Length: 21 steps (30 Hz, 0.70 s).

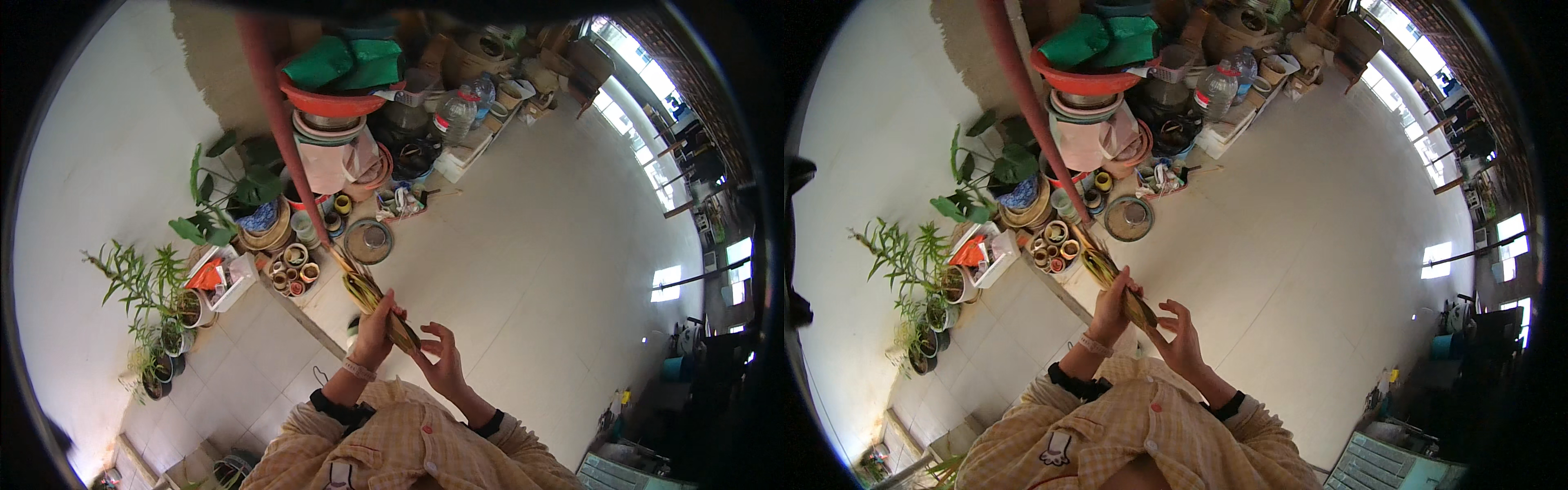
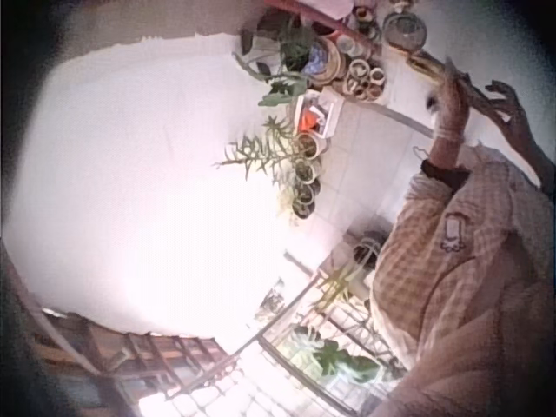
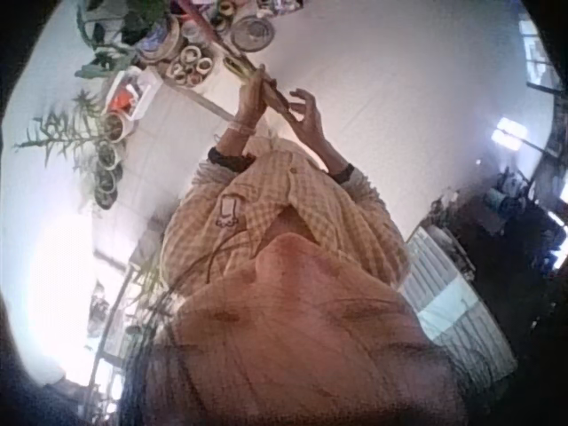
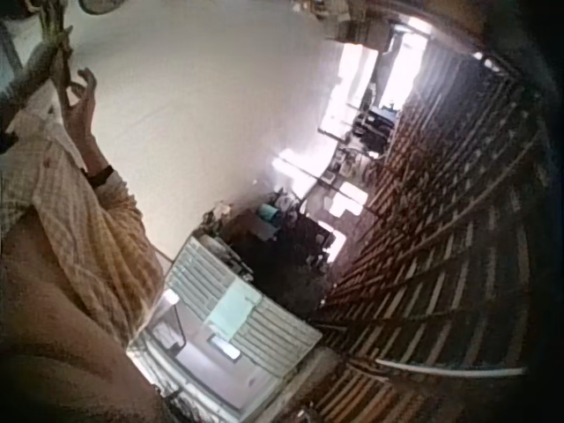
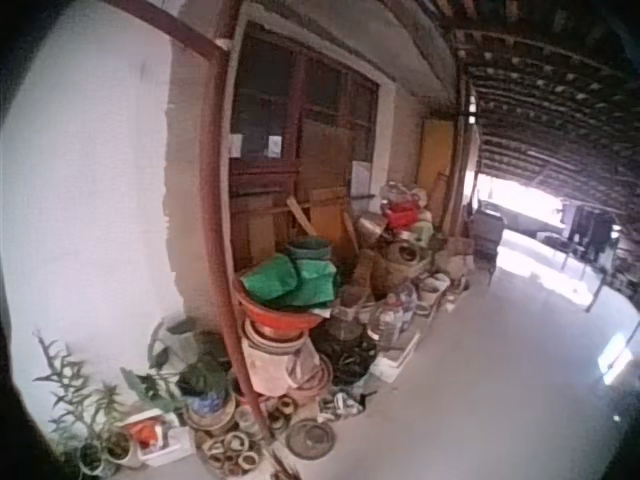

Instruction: The person sits on a tiled balcony and removes dried leaves from a potted plant, then disposes of them. They inspect the soil of a Monstera plant and later loosen the soil around another potted plant using their fingers.

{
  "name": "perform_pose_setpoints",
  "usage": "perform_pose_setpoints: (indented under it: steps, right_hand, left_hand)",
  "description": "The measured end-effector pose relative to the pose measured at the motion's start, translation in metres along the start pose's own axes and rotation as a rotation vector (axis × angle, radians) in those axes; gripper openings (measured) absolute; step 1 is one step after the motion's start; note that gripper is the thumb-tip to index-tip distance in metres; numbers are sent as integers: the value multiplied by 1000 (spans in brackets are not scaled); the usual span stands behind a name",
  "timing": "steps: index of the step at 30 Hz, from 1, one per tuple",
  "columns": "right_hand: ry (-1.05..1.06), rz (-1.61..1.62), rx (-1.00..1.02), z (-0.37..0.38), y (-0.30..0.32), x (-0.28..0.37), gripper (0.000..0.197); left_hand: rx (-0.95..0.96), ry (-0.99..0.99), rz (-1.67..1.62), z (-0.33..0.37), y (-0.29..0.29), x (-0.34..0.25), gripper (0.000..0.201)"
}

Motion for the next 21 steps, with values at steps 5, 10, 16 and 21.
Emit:
perform_pose_setpoints:
  steps: [5, 10, 16, 21]
  right_hand:
    - [-272, 1, 124, 51, -8, -61, 40]
    - [-459, -7, 137, 139, -2, -112, 27]
    - [-568, -142, 13, 258, 40, -171, 19]
    - [-649, -95, -50, 347, 68, -238, 21]
  left_hand:
    - [-75, 79, 166, 66, -20, 34, 23]
    - [19, 118, 420, 164, -70, 41, 17]
    - [18, 235, 446, 281, -147, 62, 21]
    - [72, 275, 434, 373, -203, 83, 25]
Point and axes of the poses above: each hand's wrist, its own z-axis towards the middle knuckle, its own y-axis out of the back of the hand, x = y × z, the point moved 8 cm from there along z, towards the middle knuckle, and after that the axes turned 10 degrees about -x, right-handed, at the moved point
